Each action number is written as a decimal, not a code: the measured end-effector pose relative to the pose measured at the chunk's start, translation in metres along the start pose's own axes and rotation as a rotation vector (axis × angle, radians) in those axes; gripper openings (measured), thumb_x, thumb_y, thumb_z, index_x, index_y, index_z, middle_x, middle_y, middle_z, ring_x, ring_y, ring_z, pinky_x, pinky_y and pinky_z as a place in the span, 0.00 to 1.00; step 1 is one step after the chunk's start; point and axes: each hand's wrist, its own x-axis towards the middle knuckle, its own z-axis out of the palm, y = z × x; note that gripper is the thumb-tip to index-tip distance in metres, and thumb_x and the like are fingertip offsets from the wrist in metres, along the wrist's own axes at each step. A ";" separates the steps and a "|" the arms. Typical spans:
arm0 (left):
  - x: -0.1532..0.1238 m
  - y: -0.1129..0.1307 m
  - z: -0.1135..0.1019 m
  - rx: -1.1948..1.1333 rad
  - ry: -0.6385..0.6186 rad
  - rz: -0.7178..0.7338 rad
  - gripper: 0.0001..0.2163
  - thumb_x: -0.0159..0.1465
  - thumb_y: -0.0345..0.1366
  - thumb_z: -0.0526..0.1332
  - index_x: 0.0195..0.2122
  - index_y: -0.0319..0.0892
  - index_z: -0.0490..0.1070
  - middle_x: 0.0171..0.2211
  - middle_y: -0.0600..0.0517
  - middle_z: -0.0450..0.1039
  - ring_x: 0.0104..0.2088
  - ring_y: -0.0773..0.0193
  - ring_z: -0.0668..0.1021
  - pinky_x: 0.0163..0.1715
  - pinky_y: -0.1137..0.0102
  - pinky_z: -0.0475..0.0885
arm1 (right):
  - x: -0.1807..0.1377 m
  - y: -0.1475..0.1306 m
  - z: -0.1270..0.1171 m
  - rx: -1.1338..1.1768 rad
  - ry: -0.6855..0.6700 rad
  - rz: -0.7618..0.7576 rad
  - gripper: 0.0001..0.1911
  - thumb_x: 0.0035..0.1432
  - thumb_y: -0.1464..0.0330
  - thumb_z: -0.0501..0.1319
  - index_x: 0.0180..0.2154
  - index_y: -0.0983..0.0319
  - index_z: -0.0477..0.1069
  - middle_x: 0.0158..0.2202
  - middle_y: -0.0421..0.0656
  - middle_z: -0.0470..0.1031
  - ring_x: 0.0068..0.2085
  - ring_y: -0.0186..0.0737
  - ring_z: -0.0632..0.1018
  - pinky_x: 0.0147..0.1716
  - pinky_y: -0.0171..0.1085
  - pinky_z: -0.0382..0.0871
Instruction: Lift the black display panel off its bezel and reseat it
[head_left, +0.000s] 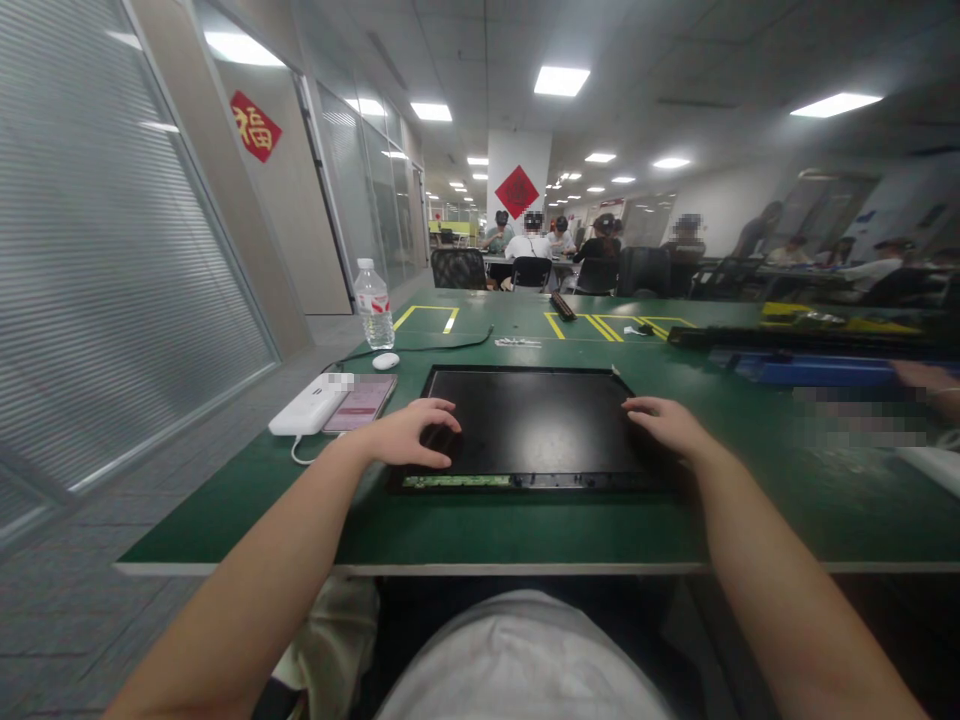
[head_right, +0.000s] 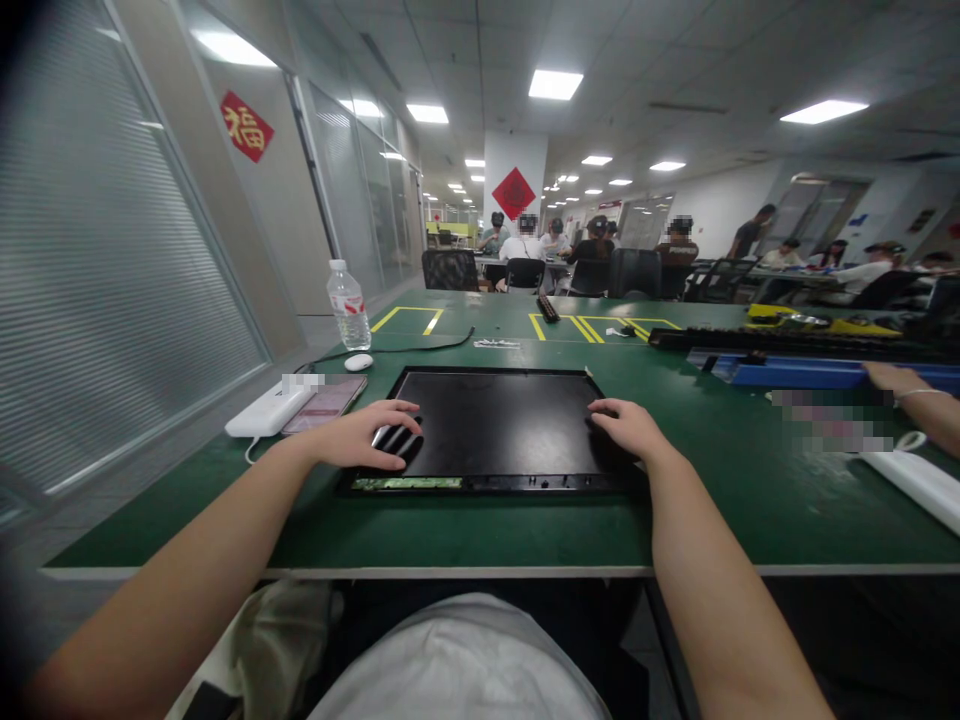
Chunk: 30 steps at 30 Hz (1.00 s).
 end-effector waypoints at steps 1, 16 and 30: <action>-0.001 0.001 -0.001 -0.005 -0.009 -0.001 0.27 0.55 0.49 0.69 0.55 0.47 0.75 0.68 0.43 0.60 0.66 0.45 0.64 0.64 0.56 0.60 | 0.001 0.002 0.001 0.009 -0.024 -0.002 0.13 0.55 0.66 0.63 0.42 0.57 0.82 0.47 0.44 0.81 0.51 0.49 0.78 0.54 0.42 0.68; -0.005 0.005 -0.006 -0.066 0.002 0.059 0.34 0.50 0.39 0.73 0.60 0.48 0.70 0.70 0.44 0.56 0.68 0.46 0.63 0.66 0.58 0.58 | 0.003 0.007 0.005 0.035 -0.052 -0.017 0.13 0.57 0.68 0.61 0.42 0.59 0.83 0.48 0.44 0.81 0.51 0.47 0.79 0.56 0.41 0.66; -0.004 0.001 -0.004 -0.057 0.032 0.084 0.33 0.52 0.38 0.71 0.61 0.48 0.68 0.69 0.45 0.59 0.67 0.48 0.64 0.66 0.58 0.58 | 0.002 0.004 0.005 0.026 -0.061 -0.034 0.14 0.58 0.68 0.60 0.42 0.60 0.82 0.48 0.45 0.81 0.51 0.46 0.79 0.56 0.40 0.67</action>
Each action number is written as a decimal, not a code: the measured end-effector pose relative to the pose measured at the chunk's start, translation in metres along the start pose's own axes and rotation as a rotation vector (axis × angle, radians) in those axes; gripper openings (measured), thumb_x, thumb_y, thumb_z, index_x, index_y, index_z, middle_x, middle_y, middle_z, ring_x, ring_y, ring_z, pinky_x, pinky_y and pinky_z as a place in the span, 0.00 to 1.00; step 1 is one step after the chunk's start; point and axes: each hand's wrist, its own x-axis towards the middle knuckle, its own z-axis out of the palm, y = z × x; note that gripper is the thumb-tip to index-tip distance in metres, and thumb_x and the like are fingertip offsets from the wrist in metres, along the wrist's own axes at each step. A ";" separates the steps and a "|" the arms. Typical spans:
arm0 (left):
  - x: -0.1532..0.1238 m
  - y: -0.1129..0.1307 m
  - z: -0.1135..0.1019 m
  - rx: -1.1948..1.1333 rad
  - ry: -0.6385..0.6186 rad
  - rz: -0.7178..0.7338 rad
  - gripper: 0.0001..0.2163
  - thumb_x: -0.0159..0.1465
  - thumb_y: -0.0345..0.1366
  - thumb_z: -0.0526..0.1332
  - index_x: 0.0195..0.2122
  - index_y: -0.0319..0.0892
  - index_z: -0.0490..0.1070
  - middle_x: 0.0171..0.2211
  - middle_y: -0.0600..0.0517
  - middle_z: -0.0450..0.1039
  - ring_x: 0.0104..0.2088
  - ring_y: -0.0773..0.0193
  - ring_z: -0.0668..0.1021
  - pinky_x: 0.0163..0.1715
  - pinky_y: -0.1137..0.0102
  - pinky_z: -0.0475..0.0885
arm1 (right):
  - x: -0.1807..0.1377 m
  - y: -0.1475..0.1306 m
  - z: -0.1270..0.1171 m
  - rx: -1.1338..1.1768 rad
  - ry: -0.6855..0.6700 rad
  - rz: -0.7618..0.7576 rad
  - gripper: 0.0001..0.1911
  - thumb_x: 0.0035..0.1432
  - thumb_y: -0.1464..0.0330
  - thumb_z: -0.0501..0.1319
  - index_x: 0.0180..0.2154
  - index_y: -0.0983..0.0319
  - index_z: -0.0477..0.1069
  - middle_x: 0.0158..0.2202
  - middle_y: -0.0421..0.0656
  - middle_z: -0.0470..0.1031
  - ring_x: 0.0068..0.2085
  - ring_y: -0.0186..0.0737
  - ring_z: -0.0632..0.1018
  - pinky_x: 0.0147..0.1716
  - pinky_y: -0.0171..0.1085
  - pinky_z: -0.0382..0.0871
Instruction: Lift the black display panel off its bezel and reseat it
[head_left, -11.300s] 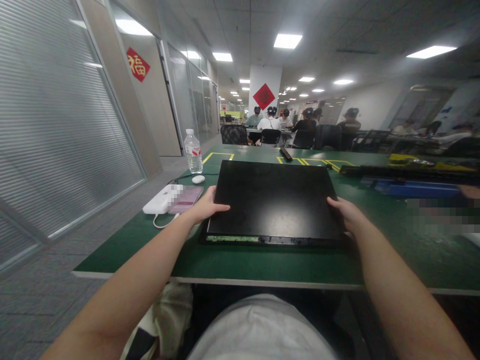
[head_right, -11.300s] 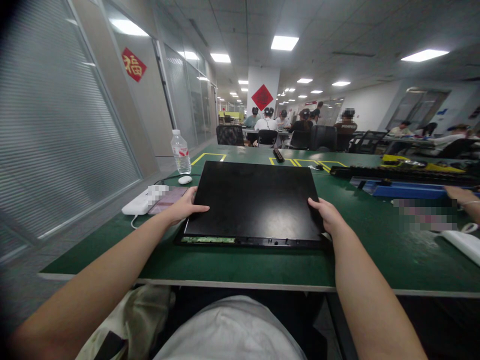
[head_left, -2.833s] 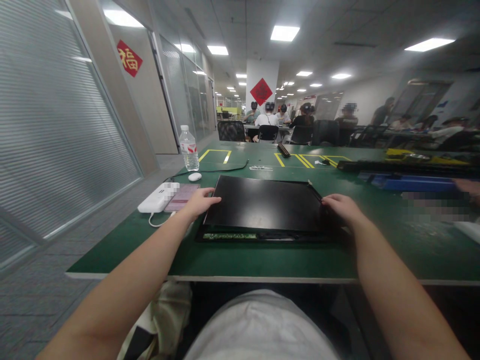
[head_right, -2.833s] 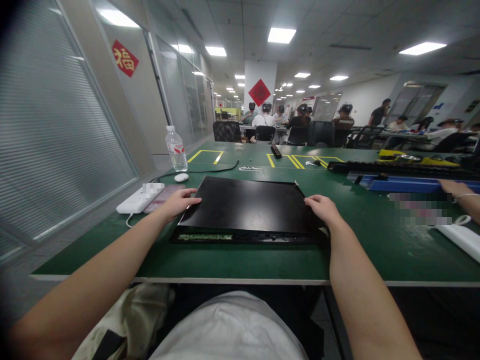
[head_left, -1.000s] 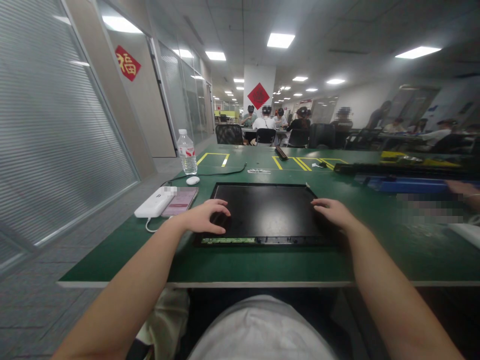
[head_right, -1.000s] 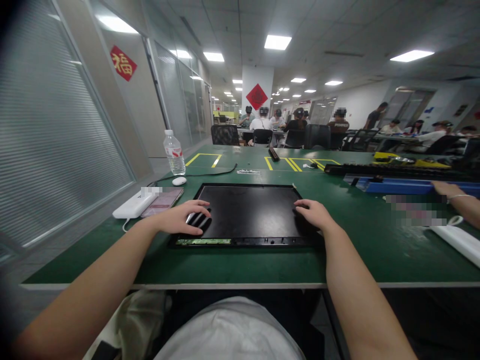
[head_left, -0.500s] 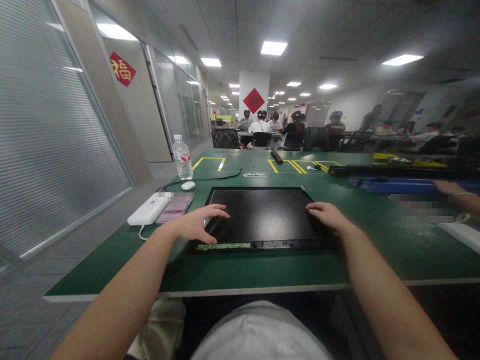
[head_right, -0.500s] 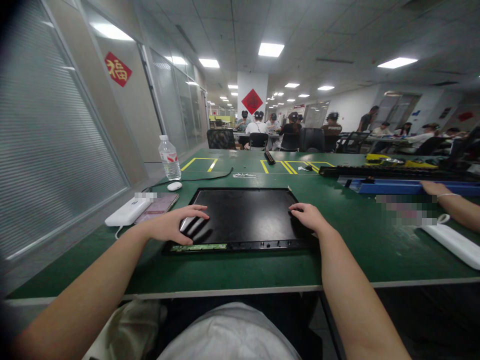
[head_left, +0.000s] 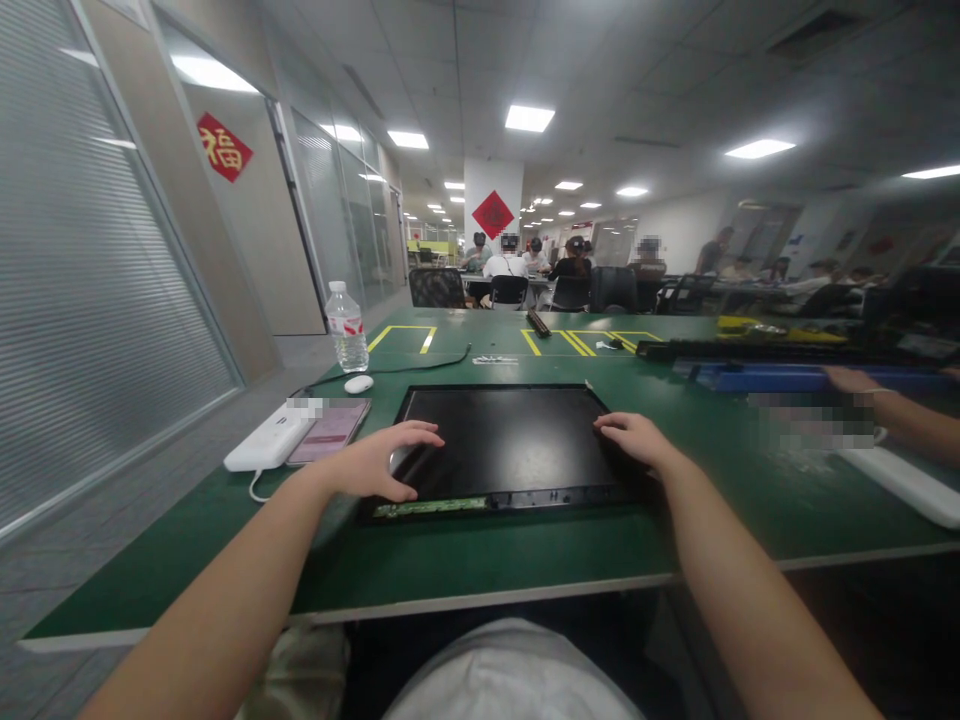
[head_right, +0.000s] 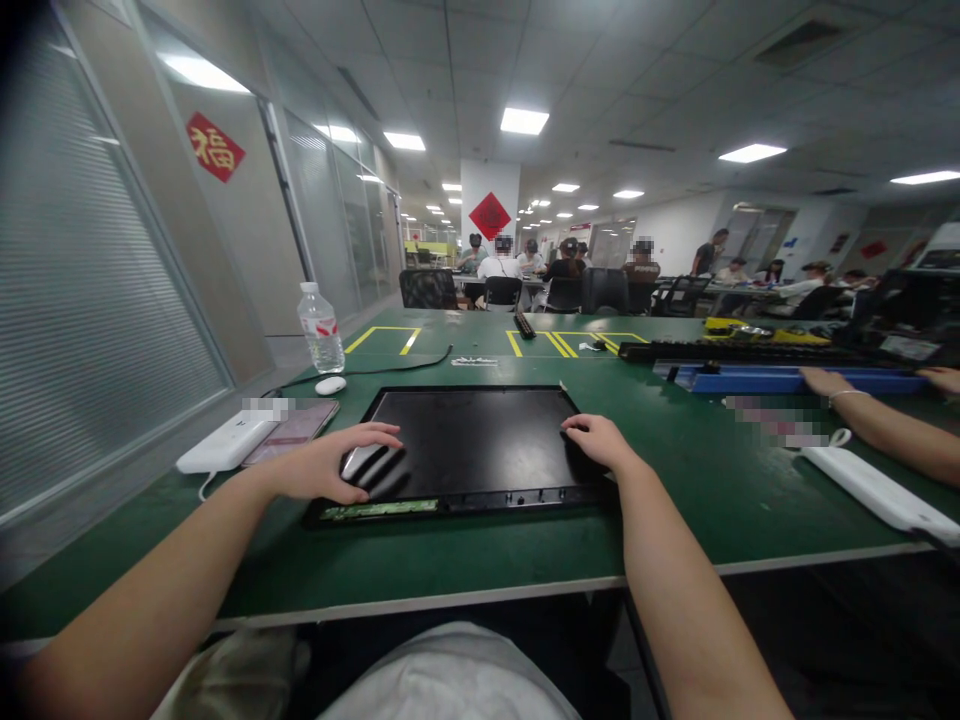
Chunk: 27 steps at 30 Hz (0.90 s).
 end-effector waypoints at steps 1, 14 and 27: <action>0.000 0.000 0.000 0.000 0.000 -0.008 0.33 0.52 0.40 0.71 0.61 0.49 0.69 0.69 0.45 0.59 0.67 0.48 0.65 0.66 0.58 0.59 | -0.001 -0.001 0.000 -0.003 -0.001 0.005 0.14 0.58 0.68 0.60 0.42 0.60 0.82 0.48 0.45 0.81 0.51 0.46 0.79 0.56 0.40 0.67; 0.014 -0.029 0.005 0.290 0.211 -0.394 0.20 0.61 0.43 0.56 0.48 0.41 0.80 0.54 0.37 0.76 0.56 0.43 0.76 0.60 0.53 0.66 | 0.001 0.000 -0.007 -0.125 0.172 0.118 0.11 0.54 0.68 0.62 0.38 0.56 0.83 0.47 0.44 0.81 0.52 0.48 0.78 0.55 0.41 0.68; 0.017 -0.025 0.005 0.290 0.154 -0.393 0.23 0.54 0.28 0.54 0.49 0.38 0.80 0.54 0.38 0.77 0.56 0.47 0.77 0.60 0.60 0.68 | 0.007 0.015 0.001 -0.160 0.125 0.216 0.16 0.53 0.70 0.60 0.42 0.59 0.83 0.45 0.46 0.82 0.47 0.47 0.81 0.49 0.38 0.72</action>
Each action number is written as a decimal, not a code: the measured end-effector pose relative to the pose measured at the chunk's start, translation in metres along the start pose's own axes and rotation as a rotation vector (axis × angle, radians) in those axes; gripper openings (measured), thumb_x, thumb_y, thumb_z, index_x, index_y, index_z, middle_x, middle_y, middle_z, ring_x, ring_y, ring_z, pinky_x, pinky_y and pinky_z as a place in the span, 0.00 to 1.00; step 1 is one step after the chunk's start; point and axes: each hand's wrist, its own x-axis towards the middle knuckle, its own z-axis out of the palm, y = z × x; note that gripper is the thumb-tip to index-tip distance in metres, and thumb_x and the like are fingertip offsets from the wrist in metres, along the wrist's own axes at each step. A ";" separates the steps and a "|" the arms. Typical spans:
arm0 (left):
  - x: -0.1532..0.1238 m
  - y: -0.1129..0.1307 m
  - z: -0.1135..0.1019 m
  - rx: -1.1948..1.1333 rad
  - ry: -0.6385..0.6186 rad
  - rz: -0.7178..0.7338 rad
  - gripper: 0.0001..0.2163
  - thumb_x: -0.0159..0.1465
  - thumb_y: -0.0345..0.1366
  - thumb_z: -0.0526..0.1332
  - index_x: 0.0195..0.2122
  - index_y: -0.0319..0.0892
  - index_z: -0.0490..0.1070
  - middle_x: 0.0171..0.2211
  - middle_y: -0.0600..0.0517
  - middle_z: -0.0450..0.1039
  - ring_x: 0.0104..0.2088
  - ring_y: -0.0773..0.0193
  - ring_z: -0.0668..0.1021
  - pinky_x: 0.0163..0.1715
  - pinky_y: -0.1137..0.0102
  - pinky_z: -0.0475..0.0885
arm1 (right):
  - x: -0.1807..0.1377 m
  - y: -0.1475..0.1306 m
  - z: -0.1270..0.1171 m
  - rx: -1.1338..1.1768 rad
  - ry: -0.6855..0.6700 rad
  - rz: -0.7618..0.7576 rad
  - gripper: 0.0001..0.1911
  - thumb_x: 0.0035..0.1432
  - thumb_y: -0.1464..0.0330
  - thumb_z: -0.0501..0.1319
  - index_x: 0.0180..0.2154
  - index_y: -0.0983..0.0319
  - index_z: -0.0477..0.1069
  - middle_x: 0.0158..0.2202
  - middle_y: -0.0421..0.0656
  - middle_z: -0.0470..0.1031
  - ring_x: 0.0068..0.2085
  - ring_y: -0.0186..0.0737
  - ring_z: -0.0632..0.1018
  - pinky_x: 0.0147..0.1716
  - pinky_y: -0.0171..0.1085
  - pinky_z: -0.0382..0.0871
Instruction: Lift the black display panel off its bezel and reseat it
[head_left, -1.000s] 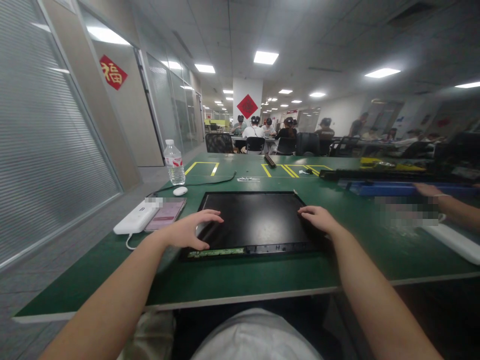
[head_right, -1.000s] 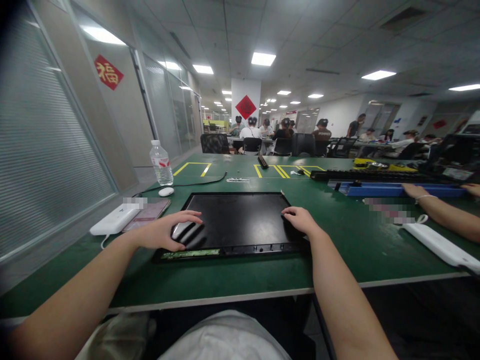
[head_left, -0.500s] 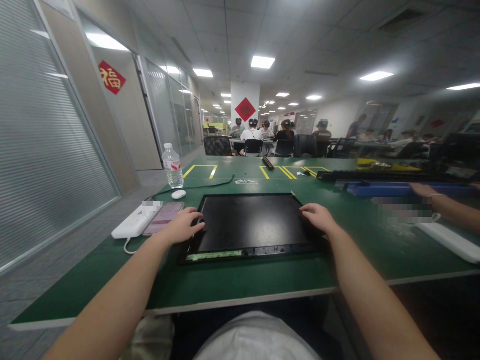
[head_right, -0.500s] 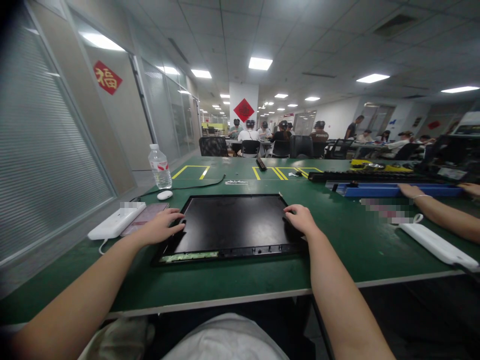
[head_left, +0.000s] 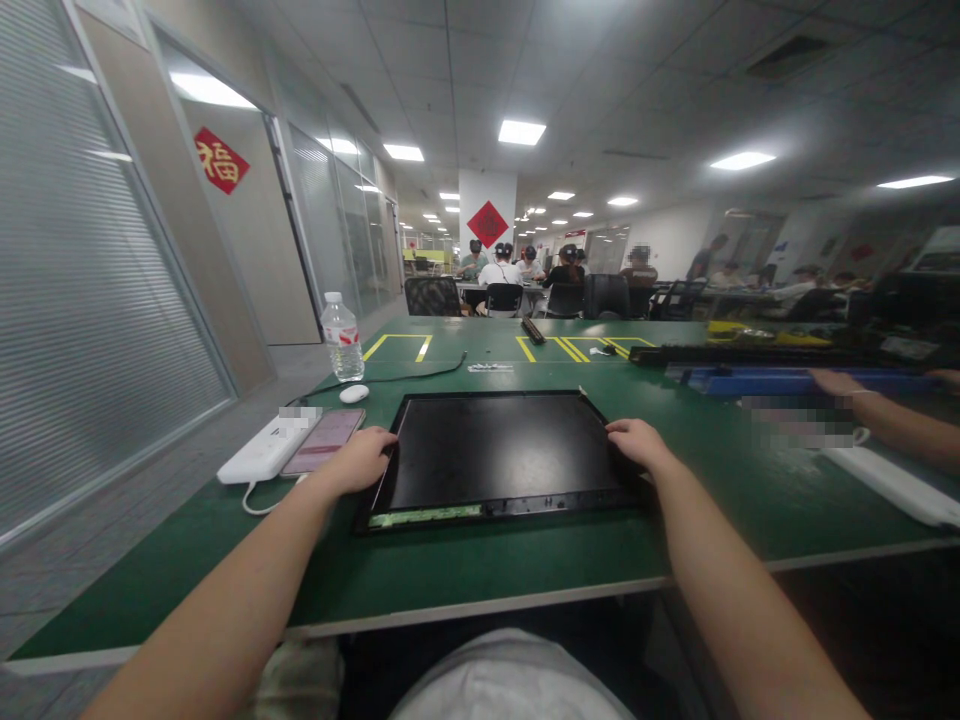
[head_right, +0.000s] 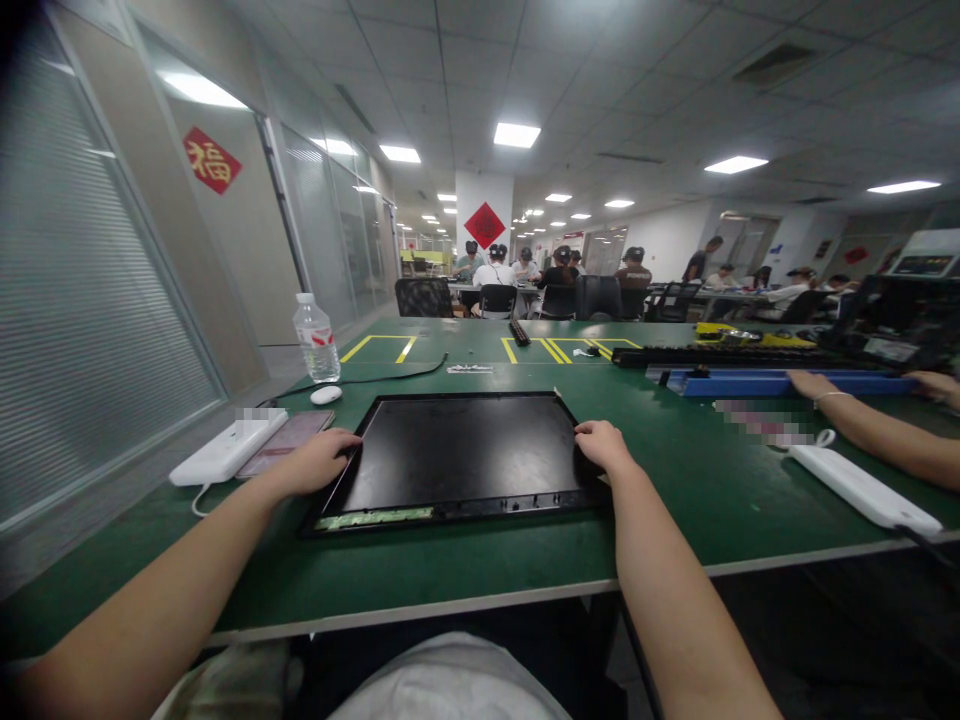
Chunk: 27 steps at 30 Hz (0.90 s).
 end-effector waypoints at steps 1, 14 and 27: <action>0.000 0.000 0.000 -0.006 0.004 -0.002 0.23 0.54 0.28 0.54 0.49 0.40 0.80 0.54 0.39 0.78 0.56 0.47 0.78 0.60 0.60 0.68 | 0.000 0.000 0.000 0.001 0.000 0.003 0.16 0.53 0.71 0.60 0.41 0.58 0.83 0.45 0.46 0.82 0.47 0.47 0.81 0.48 0.38 0.72; -0.001 -0.004 0.000 -0.113 0.030 -0.007 0.22 0.53 0.30 0.56 0.47 0.43 0.81 0.52 0.42 0.79 0.56 0.46 0.78 0.60 0.59 0.68 | 0.008 0.009 0.006 0.078 -0.014 -0.011 0.23 0.45 0.79 0.58 0.42 0.60 0.82 0.42 0.45 0.83 0.47 0.45 0.81 0.47 0.36 0.72; 0.002 -0.003 0.013 -0.125 0.064 -0.067 0.29 0.61 0.31 0.53 0.65 0.36 0.61 0.63 0.37 0.69 0.63 0.50 0.72 0.62 0.58 0.65 | 0.009 0.008 0.002 0.107 -0.078 0.026 0.25 0.45 0.79 0.57 0.43 0.61 0.82 0.43 0.47 0.83 0.43 0.45 0.82 0.44 0.38 0.73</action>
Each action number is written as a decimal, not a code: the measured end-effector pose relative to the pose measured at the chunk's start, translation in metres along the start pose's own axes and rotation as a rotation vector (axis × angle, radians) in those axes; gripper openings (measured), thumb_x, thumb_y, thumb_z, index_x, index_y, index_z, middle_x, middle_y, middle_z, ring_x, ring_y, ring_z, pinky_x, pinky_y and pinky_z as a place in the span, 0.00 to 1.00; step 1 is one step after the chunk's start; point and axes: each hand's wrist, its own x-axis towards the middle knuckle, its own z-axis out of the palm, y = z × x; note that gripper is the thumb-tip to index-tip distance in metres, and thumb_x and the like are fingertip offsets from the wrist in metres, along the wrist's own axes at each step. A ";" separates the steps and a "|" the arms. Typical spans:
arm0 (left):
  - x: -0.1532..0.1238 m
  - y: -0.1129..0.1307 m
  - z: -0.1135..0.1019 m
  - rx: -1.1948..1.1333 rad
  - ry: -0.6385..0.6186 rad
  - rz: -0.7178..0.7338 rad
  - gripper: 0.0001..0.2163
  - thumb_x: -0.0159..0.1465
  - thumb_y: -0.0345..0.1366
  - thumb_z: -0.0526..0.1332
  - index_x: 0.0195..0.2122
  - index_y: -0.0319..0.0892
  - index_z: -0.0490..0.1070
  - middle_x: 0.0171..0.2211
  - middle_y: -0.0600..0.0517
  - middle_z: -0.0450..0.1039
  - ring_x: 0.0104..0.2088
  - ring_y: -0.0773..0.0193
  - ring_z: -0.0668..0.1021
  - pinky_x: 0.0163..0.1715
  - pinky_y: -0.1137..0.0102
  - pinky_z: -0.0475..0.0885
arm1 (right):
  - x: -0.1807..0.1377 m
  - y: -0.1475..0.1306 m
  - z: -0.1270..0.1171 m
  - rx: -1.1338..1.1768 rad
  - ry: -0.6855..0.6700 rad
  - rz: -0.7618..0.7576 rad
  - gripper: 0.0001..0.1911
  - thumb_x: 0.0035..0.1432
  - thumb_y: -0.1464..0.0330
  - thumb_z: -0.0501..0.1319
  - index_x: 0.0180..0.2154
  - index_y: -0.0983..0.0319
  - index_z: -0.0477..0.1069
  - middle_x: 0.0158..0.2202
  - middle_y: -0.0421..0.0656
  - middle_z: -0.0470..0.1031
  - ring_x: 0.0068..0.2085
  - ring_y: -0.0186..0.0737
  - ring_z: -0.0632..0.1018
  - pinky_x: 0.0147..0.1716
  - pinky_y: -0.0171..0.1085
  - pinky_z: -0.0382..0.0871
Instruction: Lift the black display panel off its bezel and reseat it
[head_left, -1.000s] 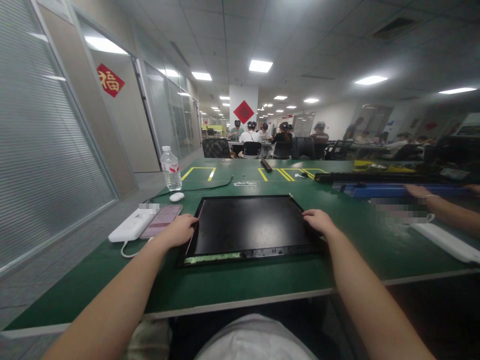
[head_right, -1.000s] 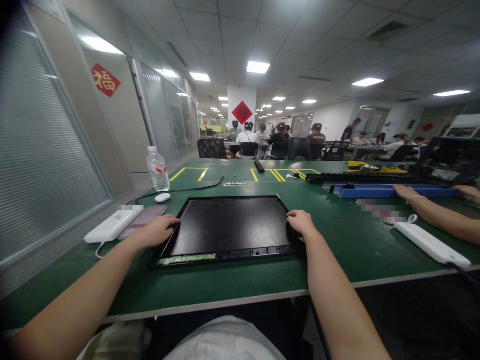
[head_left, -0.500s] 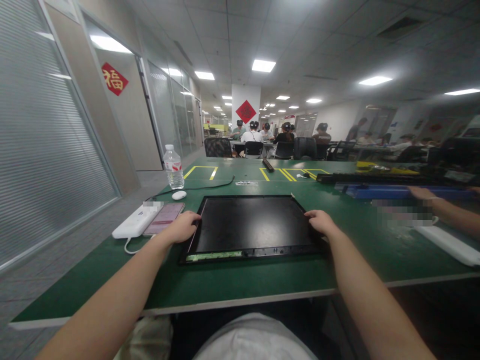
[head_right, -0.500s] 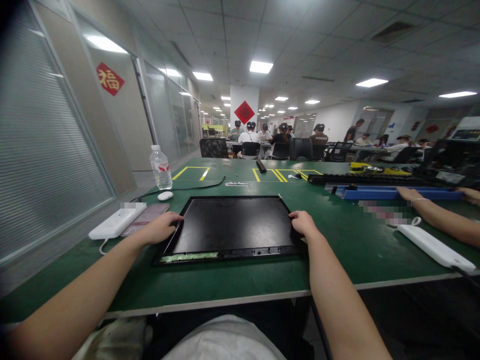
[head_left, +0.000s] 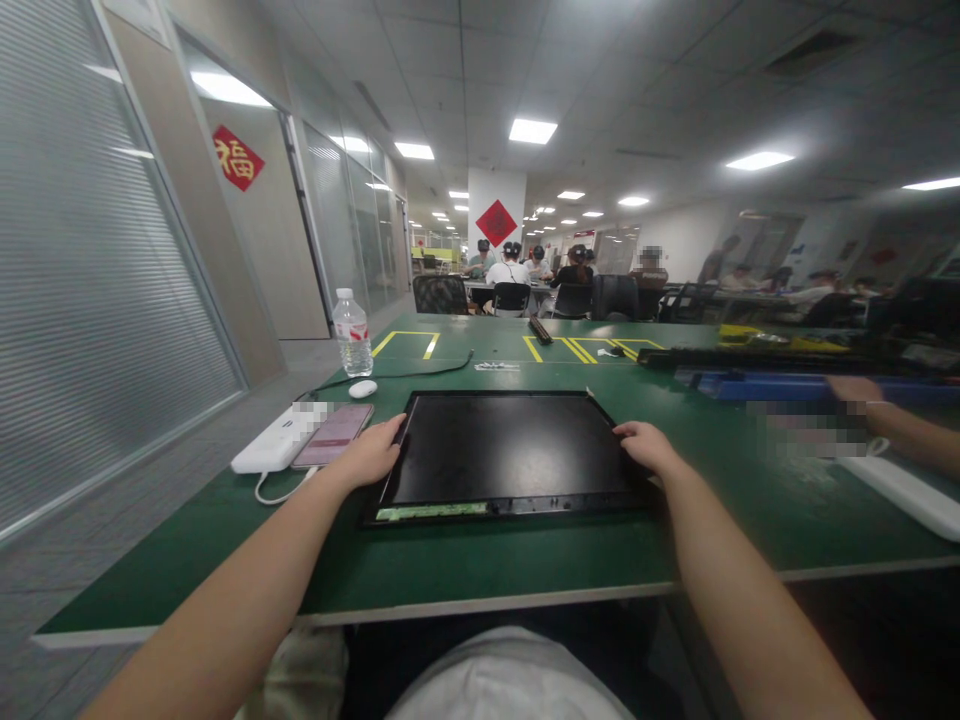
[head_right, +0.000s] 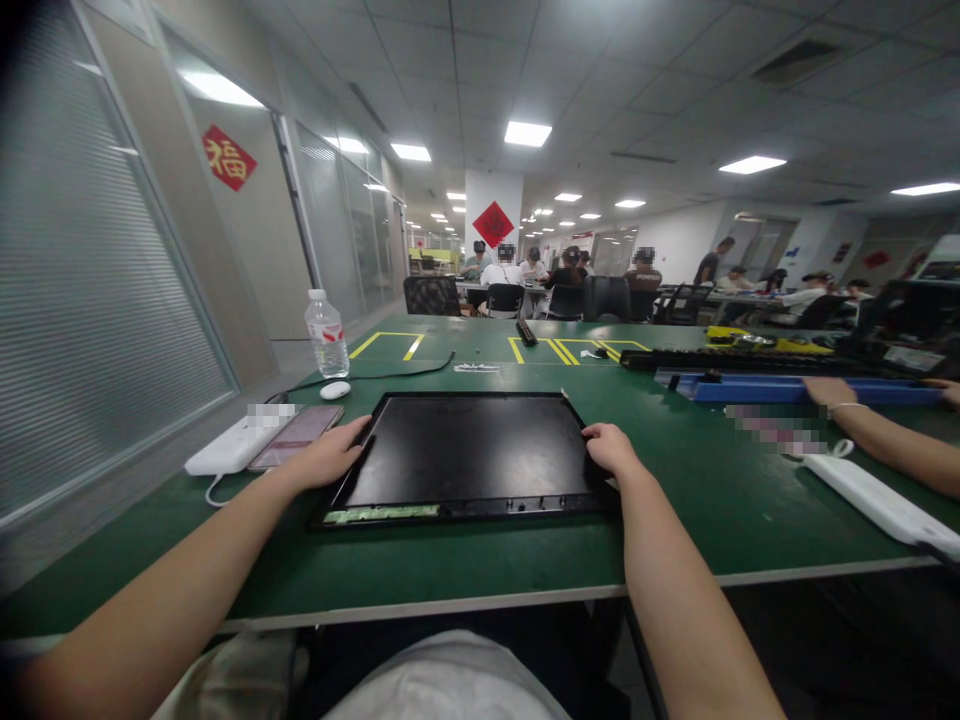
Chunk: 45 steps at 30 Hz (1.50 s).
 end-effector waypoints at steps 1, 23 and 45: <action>-0.001 0.000 0.000 0.000 -0.012 -0.010 0.29 0.61 0.32 0.53 0.66 0.37 0.60 0.63 0.38 0.69 0.62 0.50 0.72 0.61 0.58 0.66 | 0.001 0.001 0.000 -0.001 0.003 -0.003 0.24 0.44 0.78 0.58 0.42 0.60 0.82 0.42 0.46 0.83 0.42 0.45 0.82 0.44 0.37 0.73; -0.001 0.016 -0.009 -0.952 0.080 -0.273 0.29 0.61 0.25 0.57 0.65 0.49 0.60 0.63 0.45 0.70 0.49 0.53 0.82 0.43 0.59 0.81 | -0.008 -0.010 0.000 -0.054 0.025 0.000 0.20 0.53 0.77 0.57 0.45 0.63 0.80 0.48 0.50 0.81 0.48 0.46 0.80 0.47 0.37 0.71; -0.004 0.035 -0.016 -1.523 0.049 -0.591 0.28 0.54 0.20 0.68 0.57 0.36 0.71 0.28 0.45 0.82 0.23 0.55 0.83 0.24 0.66 0.81 | -0.009 -0.013 -0.001 -0.077 0.039 0.016 0.18 0.53 0.78 0.59 0.44 0.64 0.81 0.46 0.50 0.81 0.47 0.49 0.80 0.47 0.39 0.71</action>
